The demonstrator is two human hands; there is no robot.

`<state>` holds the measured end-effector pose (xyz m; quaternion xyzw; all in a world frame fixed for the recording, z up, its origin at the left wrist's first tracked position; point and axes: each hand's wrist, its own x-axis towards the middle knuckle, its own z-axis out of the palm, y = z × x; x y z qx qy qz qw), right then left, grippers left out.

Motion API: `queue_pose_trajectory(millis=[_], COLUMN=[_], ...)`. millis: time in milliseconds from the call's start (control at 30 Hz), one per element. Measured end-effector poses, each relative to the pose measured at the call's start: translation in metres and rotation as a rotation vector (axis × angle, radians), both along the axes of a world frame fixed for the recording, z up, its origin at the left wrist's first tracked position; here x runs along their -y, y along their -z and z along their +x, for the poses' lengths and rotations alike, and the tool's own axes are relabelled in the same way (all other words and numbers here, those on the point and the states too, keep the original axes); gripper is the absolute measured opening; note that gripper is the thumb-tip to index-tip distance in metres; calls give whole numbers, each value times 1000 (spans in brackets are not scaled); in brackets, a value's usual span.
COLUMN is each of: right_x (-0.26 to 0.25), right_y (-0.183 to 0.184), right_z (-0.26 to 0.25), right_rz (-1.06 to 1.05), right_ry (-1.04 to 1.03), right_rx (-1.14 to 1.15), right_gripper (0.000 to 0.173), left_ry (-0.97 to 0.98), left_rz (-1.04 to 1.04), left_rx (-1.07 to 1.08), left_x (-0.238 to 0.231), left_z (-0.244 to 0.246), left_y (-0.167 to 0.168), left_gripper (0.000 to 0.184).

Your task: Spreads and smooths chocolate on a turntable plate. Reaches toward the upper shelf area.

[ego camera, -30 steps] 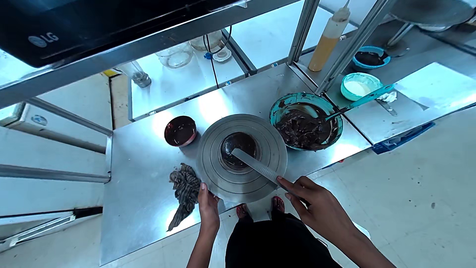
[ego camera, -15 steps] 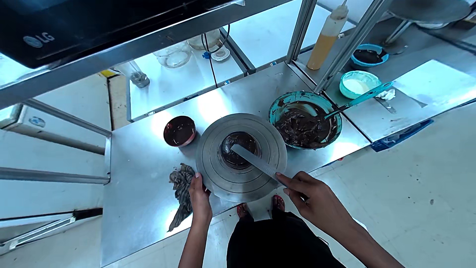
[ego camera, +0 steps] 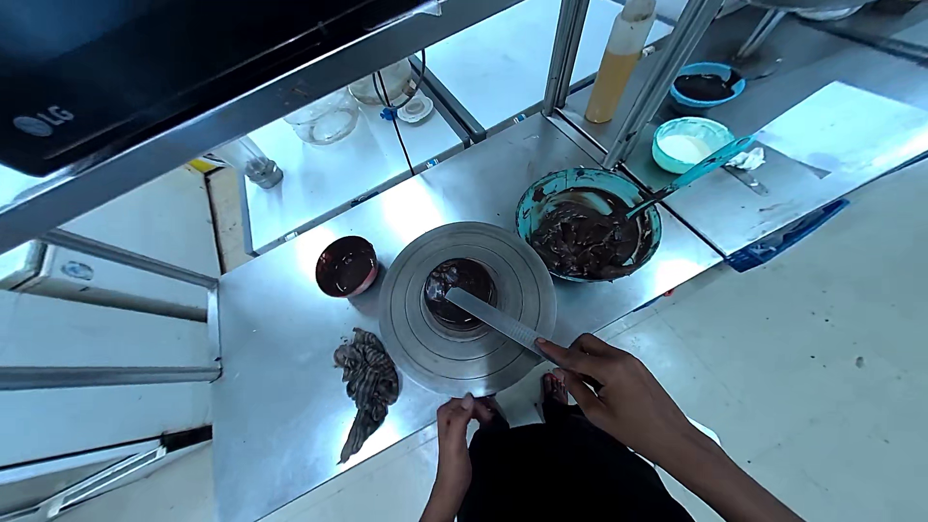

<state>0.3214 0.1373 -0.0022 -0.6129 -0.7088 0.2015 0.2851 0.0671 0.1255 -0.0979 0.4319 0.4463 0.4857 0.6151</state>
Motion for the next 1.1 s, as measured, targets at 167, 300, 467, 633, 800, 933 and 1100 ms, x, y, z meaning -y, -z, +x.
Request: queue_pose_trajectory(millis=[167,300,467,633,800,933,1100], right_x=[0,0,0,0,0,0,0], right_y=[1,0,1,1,2,2,2], right_z=[0,0,0,1,1,1,0], right_rz=[4,-8,-4,0,-15,-7,2], right_ry=[4,6,5,4,1,0,-3], right_rx=[-4,-9,-19,-10,-26,-18,-12], right_gripper=[41,41,41,40,40,41,40], left_ry=[13,-25,-53,-65,-71,-87,-101], left_rz=[-78,-115,-134,-143,-143,-135,-141], left_rx=[73,102,119,127,119,136,136], left_x=[-1,-3,-5,-5,-5,-6,-7], left_z=[1,-1,-3,-3,-3,-3,-4], left_y=[-3,-5,-6,-5,-7,-7,-10], left_gripper=[48,44,45,46,48,47,44])
